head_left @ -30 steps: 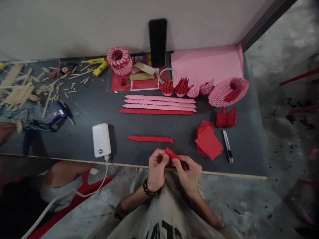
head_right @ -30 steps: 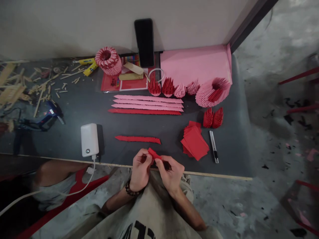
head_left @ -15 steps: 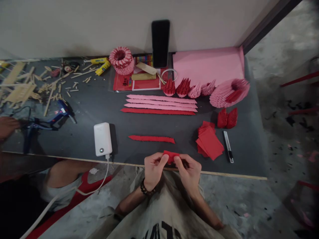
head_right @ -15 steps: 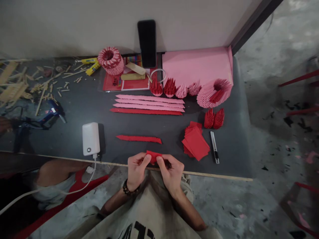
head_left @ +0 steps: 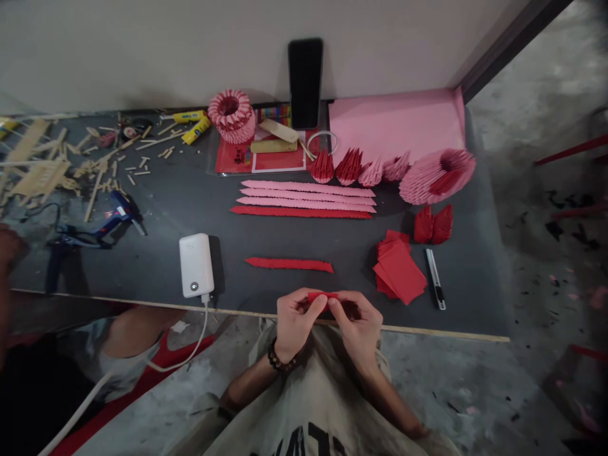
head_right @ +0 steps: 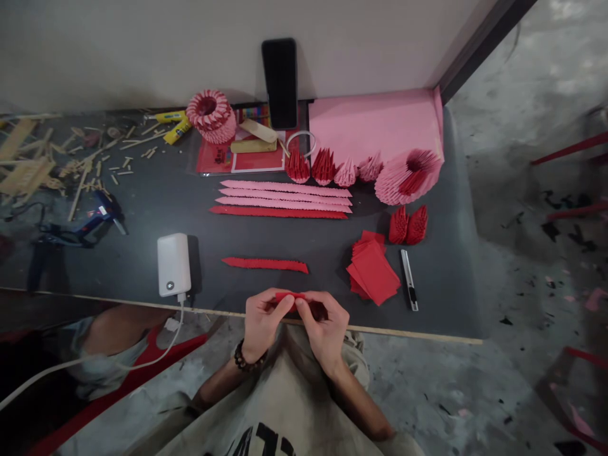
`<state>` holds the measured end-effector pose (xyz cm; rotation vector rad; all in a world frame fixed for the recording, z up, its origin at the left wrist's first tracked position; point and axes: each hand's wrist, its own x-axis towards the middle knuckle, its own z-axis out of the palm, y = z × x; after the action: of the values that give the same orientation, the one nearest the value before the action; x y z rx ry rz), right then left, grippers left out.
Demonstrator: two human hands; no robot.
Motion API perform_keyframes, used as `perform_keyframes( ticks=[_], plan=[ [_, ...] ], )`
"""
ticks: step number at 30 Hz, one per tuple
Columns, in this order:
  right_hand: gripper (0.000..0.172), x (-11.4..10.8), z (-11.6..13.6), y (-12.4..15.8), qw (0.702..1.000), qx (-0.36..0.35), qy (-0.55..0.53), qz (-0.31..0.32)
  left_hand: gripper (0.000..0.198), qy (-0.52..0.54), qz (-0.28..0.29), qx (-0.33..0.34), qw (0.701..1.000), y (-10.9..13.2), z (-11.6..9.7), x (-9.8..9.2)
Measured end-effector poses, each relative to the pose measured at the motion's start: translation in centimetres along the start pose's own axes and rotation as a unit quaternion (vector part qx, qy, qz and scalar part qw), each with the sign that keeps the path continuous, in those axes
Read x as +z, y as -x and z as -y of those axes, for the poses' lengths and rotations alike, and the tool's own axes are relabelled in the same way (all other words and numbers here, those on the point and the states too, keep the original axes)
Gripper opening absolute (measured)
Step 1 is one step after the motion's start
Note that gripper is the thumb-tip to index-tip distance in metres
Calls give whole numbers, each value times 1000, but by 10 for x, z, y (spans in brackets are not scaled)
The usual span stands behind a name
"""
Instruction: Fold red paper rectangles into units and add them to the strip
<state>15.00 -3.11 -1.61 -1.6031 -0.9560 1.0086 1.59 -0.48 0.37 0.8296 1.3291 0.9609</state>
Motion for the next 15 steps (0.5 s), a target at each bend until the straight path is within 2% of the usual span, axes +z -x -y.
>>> perform_keyframes(
  ticks=[2,5,9,15],
  plan=[
    [14,-1,-1,-1,999,-37,13,-12,27,21,0,-13,1000,-1,0,0],
    [10,-2,-3,-2,988,-142,56,-30,28,51,0,-36,998,-2,3,2],
    [31,-4,-10,-4,959,-271,76,-29,30,79,5,-51,996,-4,3,3],
    [43,-12,-20,-6,942,-316,115,5,33,71,15,-61,996,-7,-4,3]
  ],
)
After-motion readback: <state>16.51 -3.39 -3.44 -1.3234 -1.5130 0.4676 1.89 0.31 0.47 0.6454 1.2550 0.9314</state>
